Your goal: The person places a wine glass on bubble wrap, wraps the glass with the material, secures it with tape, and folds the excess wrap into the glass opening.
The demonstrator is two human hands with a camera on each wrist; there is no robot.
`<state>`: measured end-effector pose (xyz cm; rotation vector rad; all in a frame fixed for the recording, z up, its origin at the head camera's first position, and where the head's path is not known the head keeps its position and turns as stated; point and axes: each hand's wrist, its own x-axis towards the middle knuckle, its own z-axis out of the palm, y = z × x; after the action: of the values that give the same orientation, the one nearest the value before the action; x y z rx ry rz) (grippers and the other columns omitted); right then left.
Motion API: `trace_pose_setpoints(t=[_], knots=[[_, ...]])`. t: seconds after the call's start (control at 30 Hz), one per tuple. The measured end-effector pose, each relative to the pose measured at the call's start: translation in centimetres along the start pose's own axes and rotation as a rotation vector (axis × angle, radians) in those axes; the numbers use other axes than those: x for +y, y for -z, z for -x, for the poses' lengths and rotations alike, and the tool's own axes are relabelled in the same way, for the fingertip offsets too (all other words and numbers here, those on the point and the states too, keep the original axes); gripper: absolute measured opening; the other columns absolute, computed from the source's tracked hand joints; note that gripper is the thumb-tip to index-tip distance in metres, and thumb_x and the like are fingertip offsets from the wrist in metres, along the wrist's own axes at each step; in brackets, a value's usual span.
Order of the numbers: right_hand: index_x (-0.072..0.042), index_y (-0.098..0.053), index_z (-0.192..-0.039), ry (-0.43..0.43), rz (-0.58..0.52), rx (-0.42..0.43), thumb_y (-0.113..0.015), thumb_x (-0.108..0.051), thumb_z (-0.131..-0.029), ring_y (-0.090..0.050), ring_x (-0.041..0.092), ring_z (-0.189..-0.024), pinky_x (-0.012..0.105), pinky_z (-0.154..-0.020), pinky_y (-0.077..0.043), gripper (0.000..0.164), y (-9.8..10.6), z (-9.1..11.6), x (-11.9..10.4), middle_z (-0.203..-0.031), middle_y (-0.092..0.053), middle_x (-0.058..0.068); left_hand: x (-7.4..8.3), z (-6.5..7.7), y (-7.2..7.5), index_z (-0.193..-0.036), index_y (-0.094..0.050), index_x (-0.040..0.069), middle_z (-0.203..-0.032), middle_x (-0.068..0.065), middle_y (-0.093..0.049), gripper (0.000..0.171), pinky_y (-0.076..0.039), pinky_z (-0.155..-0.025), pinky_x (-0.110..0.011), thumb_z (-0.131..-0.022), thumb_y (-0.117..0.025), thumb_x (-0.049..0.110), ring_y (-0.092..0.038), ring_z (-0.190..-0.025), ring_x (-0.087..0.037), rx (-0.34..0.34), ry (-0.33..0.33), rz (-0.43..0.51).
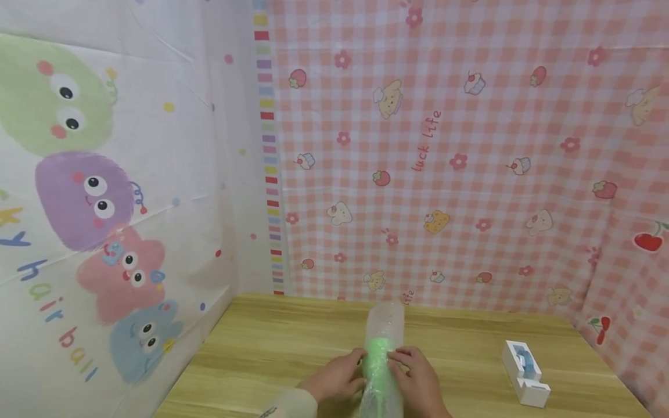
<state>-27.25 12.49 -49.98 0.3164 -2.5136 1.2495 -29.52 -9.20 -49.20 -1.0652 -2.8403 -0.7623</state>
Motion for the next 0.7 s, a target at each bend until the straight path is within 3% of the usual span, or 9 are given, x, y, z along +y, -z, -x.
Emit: trace_pose_setpoints(t=[0.2, 0.4, 0.53, 0.7], knots=[[-0.011, -0.077, -0.104, 0.104, 0.138, 0.037, -0.072, -0.016, -0.091, -0.061, 0.026, -0.103, 0.043, -0.082, -0.053, 0.015, -0.58, -0.2, -0.15, -0.111, -0.063, 0.005, -0.18, -0.09, -0.27, -0.131, -0.052, 0.005, -0.123, -0.009, -0.063, 0.044, -0.048, -0.1, -0.031, -0.094, -0.069, 0.02, -0.059, -0.115, -0.019, 0.035, -0.016, -0.068], [-0.01, -0.077, -0.102, 0.151, 0.174, 0.065, -0.072, -0.016, -0.09, -0.061, 0.027, -0.102, 0.048, -0.084, -0.052, 0.014, -1.03, -0.36, -0.27, -0.108, -0.063, 0.004, 0.02, -0.41, 0.32, -0.115, -0.064, 0.003, -0.106, -0.005, -0.064, 0.024, -0.052, -0.083, -0.025, -0.094, -0.057, 0.011, -0.06, -0.094, -0.011, 0.057, 0.001, -0.074], [-0.011, -0.076, -0.103, 0.129, 0.165, 0.037, -0.072, -0.018, -0.091, -0.06, 0.027, -0.103, 0.047, -0.083, -0.053, 0.015, -0.95, -0.36, -0.49, -0.108, -0.062, 0.003, 0.22, -0.51, 0.57, -0.114, -0.065, 0.004, -0.104, -0.003, -0.065, 0.029, -0.053, -0.08, -0.026, -0.103, -0.051, 0.027, -0.061, -0.092, -0.011, 0.018, 0.04, -0.037], [-0.013, -0.075, -0.109, 0.129, 0.146, -0.023, -0.071, -0.021, -0.092, -0.058, 0.027, -0.107, 0.048, -0.084, -0.052, 0.019, -0.63, -0.38, -0.69, -0.114, -0.061, 0.003, 0.38, -0.57, 0.45, -0.117, -0.064, 0.003, -0.105, -0.004, -0.065, 0.049, -0.054, -0.079, -0.03, -0.103, -0.047, 0.047, -0.061, -0.093, -0.013, -0.012, 0.126, 0.032]])
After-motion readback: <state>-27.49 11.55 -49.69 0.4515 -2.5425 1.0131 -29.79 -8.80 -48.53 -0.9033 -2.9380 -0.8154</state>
